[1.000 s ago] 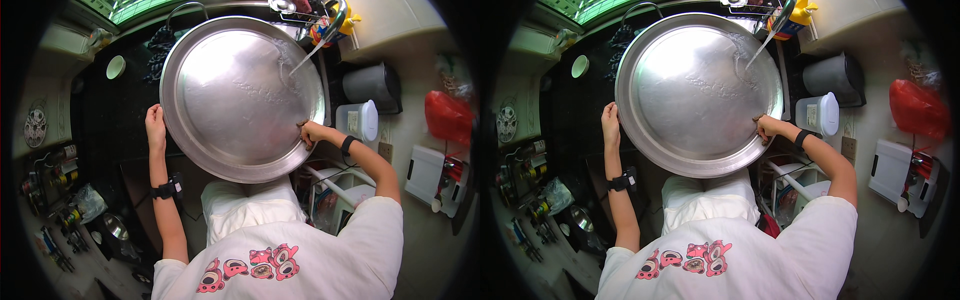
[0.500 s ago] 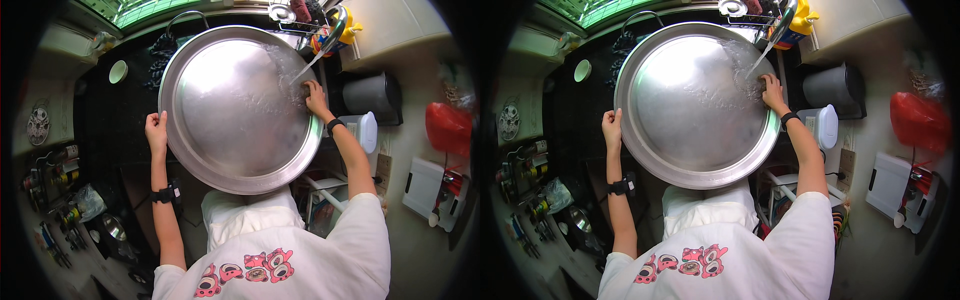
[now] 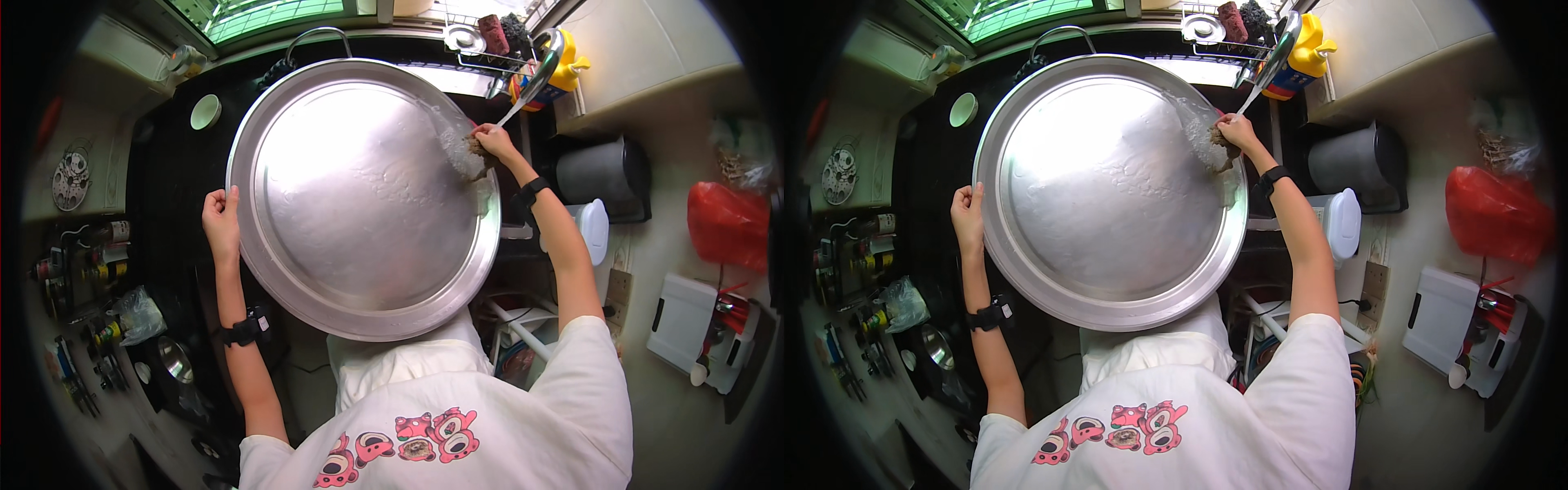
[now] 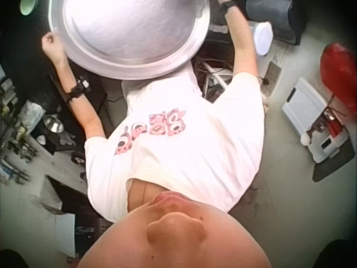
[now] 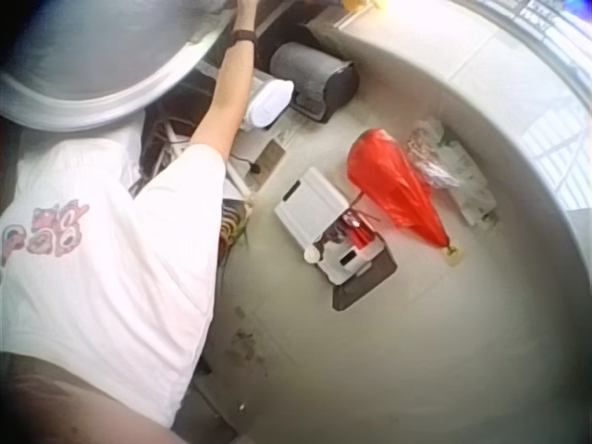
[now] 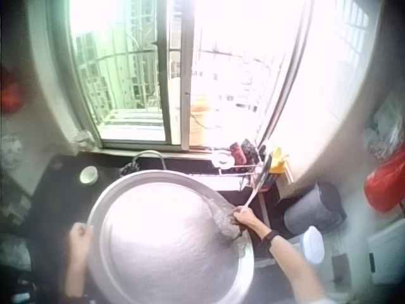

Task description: The recorder prepares dumplings by frying them in a small pan, cleaning a large metal tray, and then flipping the dumplings.

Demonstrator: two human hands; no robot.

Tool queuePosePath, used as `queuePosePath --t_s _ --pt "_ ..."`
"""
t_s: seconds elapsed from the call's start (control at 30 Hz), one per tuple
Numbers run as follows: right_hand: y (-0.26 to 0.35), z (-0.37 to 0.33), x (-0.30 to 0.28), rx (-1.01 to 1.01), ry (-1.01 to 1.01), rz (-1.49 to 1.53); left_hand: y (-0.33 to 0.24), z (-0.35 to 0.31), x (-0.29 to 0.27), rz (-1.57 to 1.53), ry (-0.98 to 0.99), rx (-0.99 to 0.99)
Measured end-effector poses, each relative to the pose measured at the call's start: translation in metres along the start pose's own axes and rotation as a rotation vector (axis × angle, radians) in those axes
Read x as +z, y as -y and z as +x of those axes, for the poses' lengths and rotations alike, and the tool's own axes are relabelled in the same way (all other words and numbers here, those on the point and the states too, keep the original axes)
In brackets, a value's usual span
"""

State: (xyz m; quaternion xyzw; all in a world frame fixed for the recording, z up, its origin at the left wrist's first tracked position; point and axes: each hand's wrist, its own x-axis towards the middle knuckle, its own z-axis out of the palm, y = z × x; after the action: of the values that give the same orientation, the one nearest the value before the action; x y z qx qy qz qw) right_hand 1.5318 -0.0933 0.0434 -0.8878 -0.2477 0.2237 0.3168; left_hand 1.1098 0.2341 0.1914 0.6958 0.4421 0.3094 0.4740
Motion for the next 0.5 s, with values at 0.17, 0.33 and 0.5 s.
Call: queuePosePath --t_s 0.17,0.33,0.5 --pt "0.006 0.041 -0.028 -0.103 -0.130 -0.040 -0.024 0.001 -0.011 0.059 0.029 0.029" --pt "-0.004 0.064 -0.050 -0.067 -0.147 -0.181 -0.057 -0.003 -0.017 0.116 0.037 0.012" --pt "0.001 0.075 -0.048 -0.091 -0.233 -0.149 -0.078 -0.007 -0.032 0.163 0.049 0.020"
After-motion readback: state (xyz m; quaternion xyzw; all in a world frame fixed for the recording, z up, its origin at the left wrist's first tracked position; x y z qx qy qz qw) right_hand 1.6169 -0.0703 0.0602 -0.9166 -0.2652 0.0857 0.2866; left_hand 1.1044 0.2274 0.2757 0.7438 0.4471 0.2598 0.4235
